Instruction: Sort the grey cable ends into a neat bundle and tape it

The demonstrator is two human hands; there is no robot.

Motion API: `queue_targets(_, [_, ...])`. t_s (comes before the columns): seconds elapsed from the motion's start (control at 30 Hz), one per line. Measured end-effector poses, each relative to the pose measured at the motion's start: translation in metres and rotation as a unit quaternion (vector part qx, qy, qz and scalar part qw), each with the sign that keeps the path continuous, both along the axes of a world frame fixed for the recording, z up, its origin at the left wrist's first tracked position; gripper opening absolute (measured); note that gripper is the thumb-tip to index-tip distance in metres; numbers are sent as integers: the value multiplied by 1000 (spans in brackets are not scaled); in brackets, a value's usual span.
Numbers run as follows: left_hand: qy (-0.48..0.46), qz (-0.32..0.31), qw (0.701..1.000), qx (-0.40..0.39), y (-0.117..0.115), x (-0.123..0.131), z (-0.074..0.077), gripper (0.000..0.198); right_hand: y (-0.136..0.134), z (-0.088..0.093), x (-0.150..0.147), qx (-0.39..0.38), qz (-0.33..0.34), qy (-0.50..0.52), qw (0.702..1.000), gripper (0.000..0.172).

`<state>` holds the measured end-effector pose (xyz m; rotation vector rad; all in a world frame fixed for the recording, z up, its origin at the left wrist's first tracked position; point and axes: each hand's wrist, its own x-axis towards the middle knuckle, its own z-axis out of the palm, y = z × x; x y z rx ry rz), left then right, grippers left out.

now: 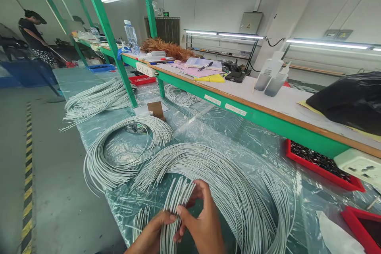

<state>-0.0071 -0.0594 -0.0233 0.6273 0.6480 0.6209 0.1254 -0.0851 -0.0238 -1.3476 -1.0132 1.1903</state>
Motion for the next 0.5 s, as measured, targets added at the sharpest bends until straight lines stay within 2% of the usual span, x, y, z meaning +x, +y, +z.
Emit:
queue_targets(0.1, [9,9,1000,-19,-1,-1,4,15,-5,-2,0,76,-92,-168,978,45])
queue_targets(0.2, [-5,8,1000,-7,-2,-1,5,18,-8,1,0,187,-142,-310,921,27])
queue_targets(0.27, [-10,-7,1000,21,-3,0,4,20,-8,4,1,220,-127,-358,899,18])
queue_targets(0.37, [-13,-16,999,40,-4,0,1,19,-8,8,4,258,-106,-397,874,19])
queue_targets(0.5, [-21,2,1000,14,-4,-1,-2,14,-9,12,6,260,-97,-416,866,12])
